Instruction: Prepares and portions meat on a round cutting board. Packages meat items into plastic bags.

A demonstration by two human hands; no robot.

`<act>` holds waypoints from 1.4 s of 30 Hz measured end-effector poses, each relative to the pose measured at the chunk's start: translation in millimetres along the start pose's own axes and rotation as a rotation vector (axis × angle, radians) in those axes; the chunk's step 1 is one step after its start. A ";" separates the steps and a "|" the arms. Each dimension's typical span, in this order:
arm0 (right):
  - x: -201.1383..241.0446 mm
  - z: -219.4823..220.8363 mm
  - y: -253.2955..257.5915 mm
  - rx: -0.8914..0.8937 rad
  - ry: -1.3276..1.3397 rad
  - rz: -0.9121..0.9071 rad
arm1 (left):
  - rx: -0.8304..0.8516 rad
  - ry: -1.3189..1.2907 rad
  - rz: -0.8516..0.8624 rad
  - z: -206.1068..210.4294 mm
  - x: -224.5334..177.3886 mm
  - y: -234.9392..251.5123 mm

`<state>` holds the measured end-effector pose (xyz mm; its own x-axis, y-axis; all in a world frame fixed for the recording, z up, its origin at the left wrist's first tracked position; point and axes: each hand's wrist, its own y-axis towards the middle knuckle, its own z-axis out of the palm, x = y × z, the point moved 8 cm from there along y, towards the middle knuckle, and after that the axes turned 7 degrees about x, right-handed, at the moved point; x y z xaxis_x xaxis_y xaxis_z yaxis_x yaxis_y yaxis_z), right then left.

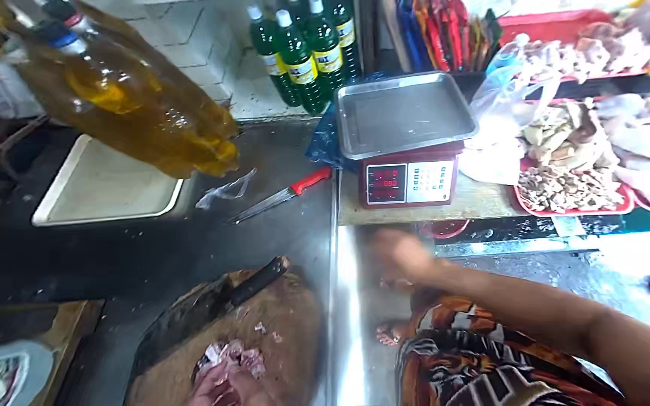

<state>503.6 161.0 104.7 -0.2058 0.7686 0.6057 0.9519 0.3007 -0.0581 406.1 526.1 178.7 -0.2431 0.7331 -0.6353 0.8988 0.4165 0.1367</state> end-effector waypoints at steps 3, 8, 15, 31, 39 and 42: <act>-145.1 -82.7 -76.8 -0.124 -0.150 0.404 | 0.008 -0.114 0.210 22.5 -34.6 16.3; -264.8 -180.3 -121.9 -0.210 -0.346 0.619 | 0.164 -0.234 0.407 79.8 -122.2 -11.6; -319.9 -143.5 -80.2 0.082 -0.397 0.540 | 0.432 -0.359 0.498 188.0 -242.9 -94.2; -362.1 -198.7 -169.8 -0.739 0.671 0.401 | 0.995 0.261 0.300 548.8 -436.3 -152.0; -358.4 -183.6 -134.5 -0.293 0.378 0.231 | 0.790 0.071 0.283 517.6 -428.6 -131.2; -360.0 -164.4 -110.7 -0.057 0.354 0.319 | 0.696 -0.207 0.198 507.7 -422.6 -126.3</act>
<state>509.6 -241.8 23.5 0.1788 0.5752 0.7983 0.9680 0.0422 -0.2472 580.5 -109.3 43.9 -0.0413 0.6143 -0.7880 0.9583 -0.1987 -0.2051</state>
